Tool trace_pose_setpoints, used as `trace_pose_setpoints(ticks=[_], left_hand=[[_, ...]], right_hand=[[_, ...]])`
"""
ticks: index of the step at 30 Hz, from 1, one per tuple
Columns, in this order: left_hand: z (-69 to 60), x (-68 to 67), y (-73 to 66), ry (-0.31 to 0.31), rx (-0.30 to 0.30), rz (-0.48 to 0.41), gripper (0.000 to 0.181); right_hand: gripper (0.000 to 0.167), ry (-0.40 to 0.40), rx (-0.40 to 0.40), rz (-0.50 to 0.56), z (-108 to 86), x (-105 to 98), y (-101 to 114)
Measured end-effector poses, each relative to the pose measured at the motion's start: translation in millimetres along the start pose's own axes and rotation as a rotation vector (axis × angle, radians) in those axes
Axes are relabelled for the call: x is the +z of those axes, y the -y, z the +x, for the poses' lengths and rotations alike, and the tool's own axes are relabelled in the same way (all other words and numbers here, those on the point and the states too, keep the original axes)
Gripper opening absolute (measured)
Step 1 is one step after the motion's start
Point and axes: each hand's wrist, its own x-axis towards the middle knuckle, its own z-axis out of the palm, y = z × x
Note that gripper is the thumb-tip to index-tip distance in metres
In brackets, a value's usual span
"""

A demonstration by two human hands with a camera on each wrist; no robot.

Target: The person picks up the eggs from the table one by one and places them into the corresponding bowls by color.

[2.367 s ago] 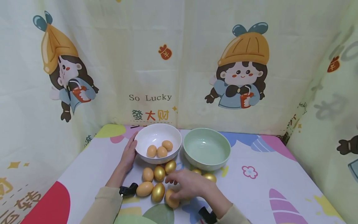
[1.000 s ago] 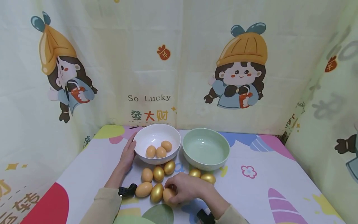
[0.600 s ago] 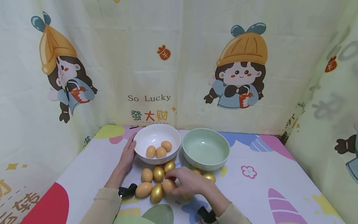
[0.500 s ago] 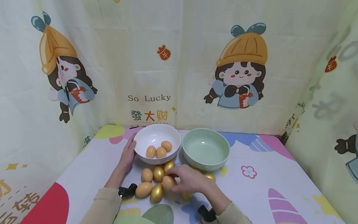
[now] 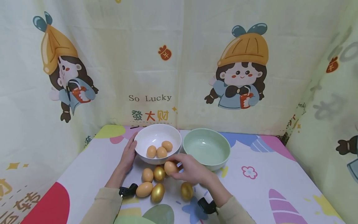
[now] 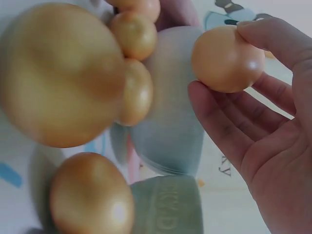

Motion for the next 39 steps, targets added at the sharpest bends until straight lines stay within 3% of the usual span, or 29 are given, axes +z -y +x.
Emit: trace_pose_setpoints(ticks=[16,22,31,39], left_hand=[[0.1,-0.2,-0.6,0.011,0.012,-0.005,0.056],[-0.4,0.3,-1.1,0.002,0.004,-0.004,0.055],[-0.3,1.5,-2.2,-0.003,-0.011,-0.006,0.055],[0.3,0.1,-0.3,0.0,-0.007,0.005,0.056]], right_hand=[[0.045,-0.103,-0.026,-0.003,27.3,-21,7],[0.046,-0.139,0.042,0.009,43.4,-27,4],[0.042,-0.139,0.031,-0.026,71.1,-31,-10],[0.04,-0.111,0.109,-0.085,90.6,-31,-18]])
